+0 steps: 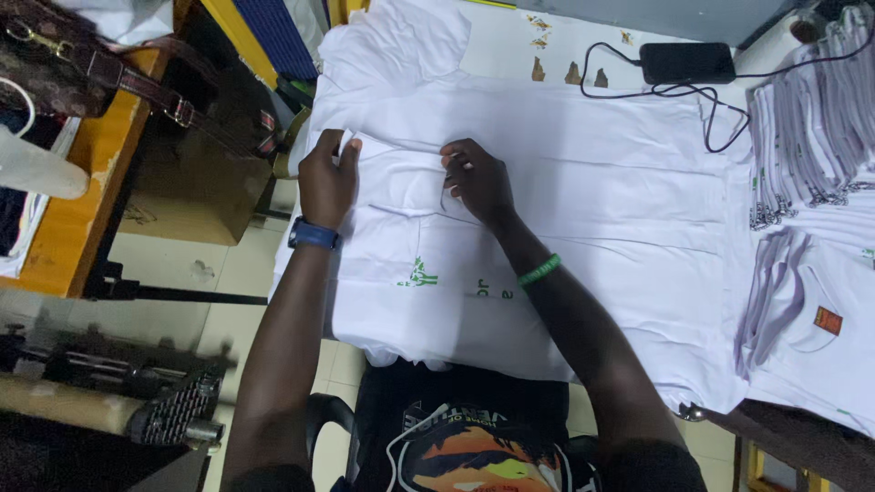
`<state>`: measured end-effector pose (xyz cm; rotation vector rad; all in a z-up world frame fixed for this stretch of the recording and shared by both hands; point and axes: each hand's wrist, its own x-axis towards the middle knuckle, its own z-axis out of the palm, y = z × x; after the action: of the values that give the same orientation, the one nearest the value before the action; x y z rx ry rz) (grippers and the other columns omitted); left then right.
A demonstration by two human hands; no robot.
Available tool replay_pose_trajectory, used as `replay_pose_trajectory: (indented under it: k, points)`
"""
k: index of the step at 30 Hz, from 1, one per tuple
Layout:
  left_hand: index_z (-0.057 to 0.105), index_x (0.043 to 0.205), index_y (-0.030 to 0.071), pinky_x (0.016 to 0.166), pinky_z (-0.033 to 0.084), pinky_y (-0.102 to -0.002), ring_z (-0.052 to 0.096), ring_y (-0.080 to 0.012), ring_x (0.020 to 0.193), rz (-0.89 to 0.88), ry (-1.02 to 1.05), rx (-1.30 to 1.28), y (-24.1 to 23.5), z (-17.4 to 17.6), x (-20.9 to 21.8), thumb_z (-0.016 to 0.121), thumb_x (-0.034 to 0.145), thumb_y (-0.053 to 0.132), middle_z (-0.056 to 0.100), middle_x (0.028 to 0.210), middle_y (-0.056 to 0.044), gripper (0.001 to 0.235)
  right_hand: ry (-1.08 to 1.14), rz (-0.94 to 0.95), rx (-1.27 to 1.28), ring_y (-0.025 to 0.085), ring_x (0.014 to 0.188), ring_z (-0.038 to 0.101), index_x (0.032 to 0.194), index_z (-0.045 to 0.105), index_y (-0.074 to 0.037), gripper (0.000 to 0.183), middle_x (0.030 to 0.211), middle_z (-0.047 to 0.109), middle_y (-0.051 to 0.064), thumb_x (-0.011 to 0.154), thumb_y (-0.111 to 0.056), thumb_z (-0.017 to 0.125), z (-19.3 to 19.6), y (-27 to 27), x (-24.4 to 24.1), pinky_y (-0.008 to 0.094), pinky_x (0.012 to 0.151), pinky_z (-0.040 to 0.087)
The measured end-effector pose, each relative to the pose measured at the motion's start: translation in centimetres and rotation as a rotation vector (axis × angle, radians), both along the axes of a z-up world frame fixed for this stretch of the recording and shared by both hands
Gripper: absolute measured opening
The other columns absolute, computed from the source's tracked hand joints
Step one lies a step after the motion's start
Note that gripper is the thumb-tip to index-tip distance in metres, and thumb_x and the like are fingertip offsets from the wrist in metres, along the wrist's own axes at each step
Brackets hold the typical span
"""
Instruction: The person folds white t-shirts one by one on a table. They smooth each shirt, fold the sleeves and sides, then fold the body into a compact rectangle and place it on a growing stack. The shirts have small printed logos and tags visible during folding.
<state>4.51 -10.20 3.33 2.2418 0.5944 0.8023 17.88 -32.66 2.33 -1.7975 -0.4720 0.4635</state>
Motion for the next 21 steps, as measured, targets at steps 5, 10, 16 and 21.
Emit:
replay_pose_trajectory:
  k: [5,10,16,21]
  points:
    - [0.068,0.109,0.012,0.075,0.057,-0.057,0.073,-0.0432,0.09,0.013,0.103,0.022,-0.2,0.7,1.3,0.067,0.105,0.032,0.073,0.091,-0.018,0.021,0.038,0.053,-0.178,0.027,0.089,0.076,0.136,0.059,-0.022,0.044,0.097,0.075,0.014,0.095,-0.031,0.071,3.8,-0.2,-1.5,0.038,0.077,0.062]
    - [0.069,0.111,0.008,0.077,0.057,-0.056,0.073,-0.0433,0.091,0.053,0.145,-0.034,0.3,-0.1,1.3,0.066,0.105,0.038,0.074,0.091,-0.019,0.031,-0.058,0.075,-0.352,0.036,0.108,0.073,0.145,0.053,-0.029,0.056,0.11,0.076,0.013,0.094,-0.032,0.075,4.7,-0.4,-1.8,0.049,0.095,0.055]
    - [0.07,0.101,0.009,0.075,0.058,-0.054,0.074,-0.0394,0.086,0.013,0.081,-0.109,1.5,-2.3,1.0,0.066,0.105,0.059,0.073,0.085,-0.015,0.05,-0.071,0.069,-0.358,0.027,0.109,0.073,0.137,0.057,-0.038,0.055,0.11,0.075,0.004,0.086,-0.03,0.078,1.9,-0.7,-0.8,0.044,0.097,0.054]
    - [0.068,0.106,0.014,0.078,0.055,-0.047,0.072,-0.0308,0.091,0.058,-0.063,-0.207,1.4,-2.4,0.8,0.074,0.1,0.03,0.069,0.087,-0.01,0.018,-0.076,0.119,-0.231,0.023,0.102,0.074,0.131,0.065,-0.038,0.053,0.122,0.074,0.003,0.083,-0.016,0.072,1.2,-0.7,-0.8,0.038,0.093,0.056]
